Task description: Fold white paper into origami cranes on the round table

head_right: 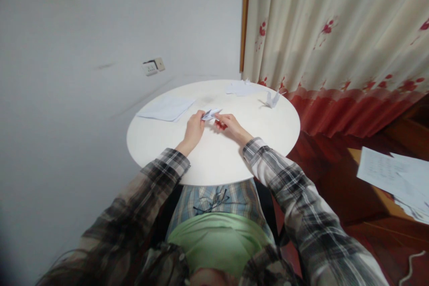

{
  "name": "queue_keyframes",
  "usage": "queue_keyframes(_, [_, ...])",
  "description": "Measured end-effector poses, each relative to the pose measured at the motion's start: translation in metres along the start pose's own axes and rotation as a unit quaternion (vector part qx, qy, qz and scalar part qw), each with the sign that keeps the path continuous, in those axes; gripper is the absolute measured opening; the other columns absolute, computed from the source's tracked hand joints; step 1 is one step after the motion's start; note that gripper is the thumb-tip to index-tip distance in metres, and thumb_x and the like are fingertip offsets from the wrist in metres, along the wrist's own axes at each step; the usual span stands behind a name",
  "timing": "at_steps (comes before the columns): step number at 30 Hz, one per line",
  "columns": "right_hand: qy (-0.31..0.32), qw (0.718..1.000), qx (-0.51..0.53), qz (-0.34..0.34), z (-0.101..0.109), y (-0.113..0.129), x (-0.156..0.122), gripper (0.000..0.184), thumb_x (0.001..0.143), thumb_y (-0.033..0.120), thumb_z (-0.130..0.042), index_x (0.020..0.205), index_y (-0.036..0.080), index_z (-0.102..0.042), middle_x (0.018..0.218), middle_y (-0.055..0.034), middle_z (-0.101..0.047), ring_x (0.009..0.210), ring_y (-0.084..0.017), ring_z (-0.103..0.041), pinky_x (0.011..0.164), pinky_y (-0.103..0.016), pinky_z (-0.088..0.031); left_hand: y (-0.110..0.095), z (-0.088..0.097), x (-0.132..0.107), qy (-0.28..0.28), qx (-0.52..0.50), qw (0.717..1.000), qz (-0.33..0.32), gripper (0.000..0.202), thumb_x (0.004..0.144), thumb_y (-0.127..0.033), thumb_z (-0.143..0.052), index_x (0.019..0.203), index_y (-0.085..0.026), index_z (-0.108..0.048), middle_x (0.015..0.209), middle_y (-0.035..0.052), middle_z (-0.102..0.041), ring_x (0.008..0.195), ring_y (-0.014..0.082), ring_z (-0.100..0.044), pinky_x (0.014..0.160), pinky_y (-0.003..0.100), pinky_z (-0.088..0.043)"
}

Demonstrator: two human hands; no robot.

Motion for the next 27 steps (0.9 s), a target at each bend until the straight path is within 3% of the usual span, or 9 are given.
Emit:
queue_keyframes(3, [0.027, 0.999, 0.021, -0.024, -0.005, -0.001, -0.002, 0.036, 0.065, 0.051, -0.066, 0.064, 0.015, -0.064, 0.058, -0.0024, -0.063, 0.051, -0.01, -0.053, 0.049, -0.022, -0.04, 0.001, 0.001, 0.0, -0.002, -0.002, 1.0, 0.007, 0.021, 0.078, -0.006, -0.043, 0.089, -0.02, -0.054, 0.076, 0.0033, -0.051, 0.079, 0.0202, -0.048, 0.075, 0.027, -0.034])
queue_keyframes(8, [-0.008, 0.998, 0.059, -0.027, 0.002, -0.006, 0.0, 0.021, 0.061, 0.034, -0.072, 0.067, 0.016, -0.065, 0.066, -0.0008, -0.065, 0.055, -0.009, -0.053, 0.056, -0.021, -0.043, 0.006, -0.001, 0.001, 0.012, 0.002, 1.0, 0.02, 0.023, 0.077, -0.003, -0.043, 0.092, -0.02, -0.051, 0.081, 0.0031, -0.057, 0.079, 0.018, -0.051, 0.075, 0.027, -0.037])
queue_keyframes(11, [-0.014, 0.998, 0.057, -0.007, 0.005, -0.007, 0.002, 0.018, 0.06, 0.029, -0.072, 0.069, 0.016, -0.065, 0.064, 0.001, -0.064, 0.053, -0.008, -0.051, 0.055, -0.021, -0.041, 0.015, -0.009, 0.004, 0.021, -0.074, 0.996, 0.048, 0.02, 0.073, -0.003, -0.048, 0.087, -0.019, -0.049, 0.08, 0.0019, -0.059, 0.076, 0.0154, -0.054, 0.072, 0.025, -0.039])
queue_keyframes(16, [-0.046, 0.998, 0.027, 0.04, 0.008, -0.002, 0.004, 0.017, 0.058, 0.024, -0.069, 0.072, 0.016, -0.064, 0.059, 0.0032, -0.061, 0.052, -0.008, -0.049, 0.052, -0.021, -0.039, 0.033, -0.033, 0.006, 0.08, -0.278, 0.946, 0.147, 0.025, 0.062, -0.003, -0.058, 0.078, -0.017, -0.044, 0.069, -0.0031, -0.059, 0.062, 0.0102, -0.054, 0.059, 0.02, -0.037])
queue_keyframes(23, [-0.08, 0.995, 0.004, 0.056, 0.011, 0.004, 0.002, 0.012, 0.06, 0.023, -0.066, 0.067, 0.014, -0.063, 0.053, 0.0031, -0.06, 0.049, -0.008, -0.05, 0.049, -0.02, -0.038, 0.028, -0.039, -0.003, 0.164, -0.357, 0.895, 0.212, 0.028, 0.058, -0.012, -0.067, 0.079, -0.014, -0.048, 0.066, -0.0013, -0.061, 0.059, 0.0096, -0.055, 0.059, 0.022, -0.039])
queue_keyframes(27, [-0.042, 0.999, 0.012, 0.008, 0.006, 0.0, -0.002, 0.016, 0.063, 0.027, -0.065, 0.071, 0.013, -0.062, 0.042, 0.0047, -0.054, 0.037, -0.007, -0.044, 0.039, -0.019, -0.031, 0.026, -0.033, -0.002, 0.121, -0.357, 0.901, 0.214, 0.029, 0.054, -0.009, -0.066, 0.077, -0.014, -0.049, 0.063, -0.0033, -0.058, 0.058, 0.009, -0.053, 0.057, 0.021, -0.039])
Point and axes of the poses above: each hand's wrist, its own x-axis towards the middle knuckle, its own z-axis out of the back of the hand, y = z × x, the point moved 6 cm from there along x, towards the middle knuckle
